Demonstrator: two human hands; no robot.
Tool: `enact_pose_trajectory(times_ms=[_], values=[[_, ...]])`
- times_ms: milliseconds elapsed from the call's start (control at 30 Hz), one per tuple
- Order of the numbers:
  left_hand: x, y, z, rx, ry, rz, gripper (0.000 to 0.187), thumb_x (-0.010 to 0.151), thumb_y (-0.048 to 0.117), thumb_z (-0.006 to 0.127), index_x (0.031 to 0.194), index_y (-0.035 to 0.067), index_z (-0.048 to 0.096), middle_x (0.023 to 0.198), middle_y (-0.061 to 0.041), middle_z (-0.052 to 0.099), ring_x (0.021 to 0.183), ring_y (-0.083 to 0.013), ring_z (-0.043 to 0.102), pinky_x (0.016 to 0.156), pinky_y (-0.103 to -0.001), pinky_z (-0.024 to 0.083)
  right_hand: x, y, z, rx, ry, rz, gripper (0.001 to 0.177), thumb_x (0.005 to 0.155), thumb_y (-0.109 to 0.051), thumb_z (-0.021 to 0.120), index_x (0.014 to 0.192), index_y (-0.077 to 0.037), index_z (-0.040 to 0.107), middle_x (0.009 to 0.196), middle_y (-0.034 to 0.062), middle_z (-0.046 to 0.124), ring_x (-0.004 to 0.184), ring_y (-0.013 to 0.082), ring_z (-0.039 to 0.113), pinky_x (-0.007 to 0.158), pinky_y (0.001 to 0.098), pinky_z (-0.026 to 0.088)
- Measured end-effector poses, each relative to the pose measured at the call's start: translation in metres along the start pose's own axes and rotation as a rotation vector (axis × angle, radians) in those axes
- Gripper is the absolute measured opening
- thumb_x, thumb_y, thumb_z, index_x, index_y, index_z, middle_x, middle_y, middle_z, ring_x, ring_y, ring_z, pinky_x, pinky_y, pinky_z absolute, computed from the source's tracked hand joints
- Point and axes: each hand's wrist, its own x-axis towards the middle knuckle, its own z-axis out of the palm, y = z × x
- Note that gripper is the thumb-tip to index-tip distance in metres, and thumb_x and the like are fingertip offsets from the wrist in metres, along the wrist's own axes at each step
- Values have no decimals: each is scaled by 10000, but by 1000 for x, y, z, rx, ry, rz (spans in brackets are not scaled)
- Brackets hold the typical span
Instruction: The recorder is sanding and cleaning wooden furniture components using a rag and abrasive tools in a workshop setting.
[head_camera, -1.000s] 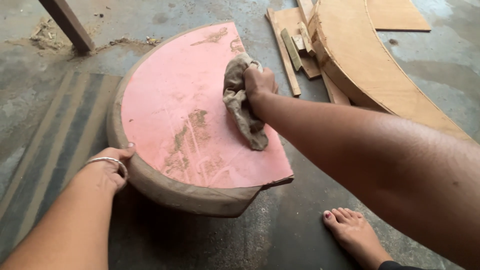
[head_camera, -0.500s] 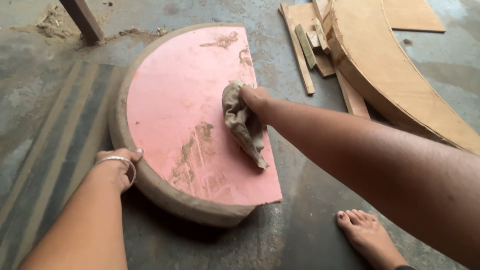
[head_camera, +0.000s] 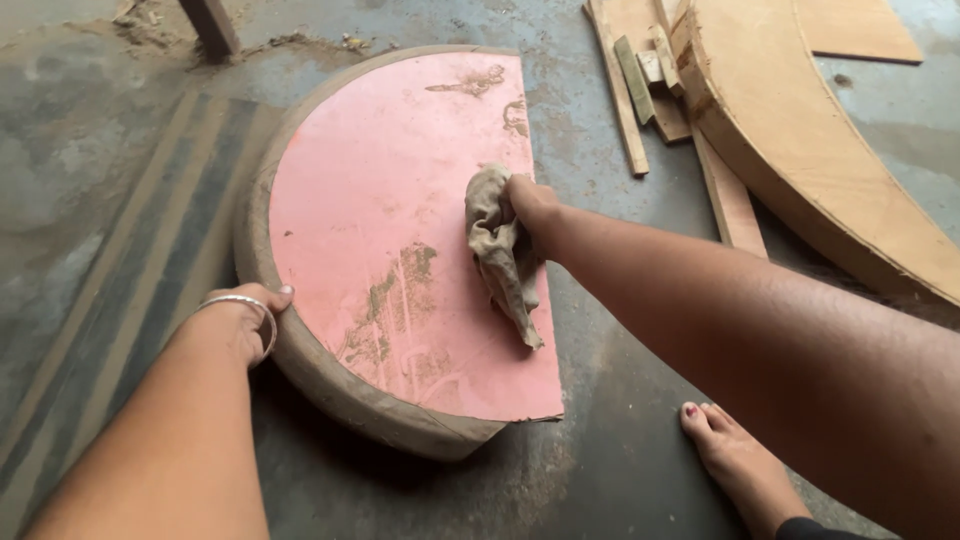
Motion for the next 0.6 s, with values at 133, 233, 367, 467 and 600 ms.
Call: enact_pose_trajectory(times_ms=[133,233,367,467,600], values=[[-16,1,-8,127,157,16,646,826,65,827,1350,-150,518,1422,-263,577,1306,-344,577,1113,-407,422,-23,5,7,-38,-54,12,323,711,-165,535,912,46,675,1076,282,688,973,450,668,848,596,517],[-23,1,-17,253,226,53,627,821,105,837,1339,-118,565,1427,-274,567,1315,-361,551,1120,-448,397,-46,4,11,-30,-79,51,368,728,-183,524,981,43,669,1119,278,686,1007,437,678,881,605,530],[15,-22,-40,84,133,18,637,782,31,818,1333,-146,552,1414,-280,613,1291,-362,615,1103,-427,463,-69,9,16,-137,-166,131,509,844,-420,453,1061,-6,657,1186,252,671,1111,415,650,959,605,499],[-7,-28,-49,127,131,-11,654,797,39,819,1351,-156,532,1446,-295,560,1319,-377,576,1117,-427,447,-72,18,18,-226,-257,191,553,884,-477,421,1068,-24,680,1212,245,686,1152,391,654,980,580,504],[28,-45,-56,152,125,-12,702,803,76,834,1368,-171,499,1474,-279,543,1341,-377,541,1150,-416,396,-70,22,17,-311,-286,227,407,869,-318,439,1030,-52,700,1202,231,704,1149,392,665,978,582,520]])
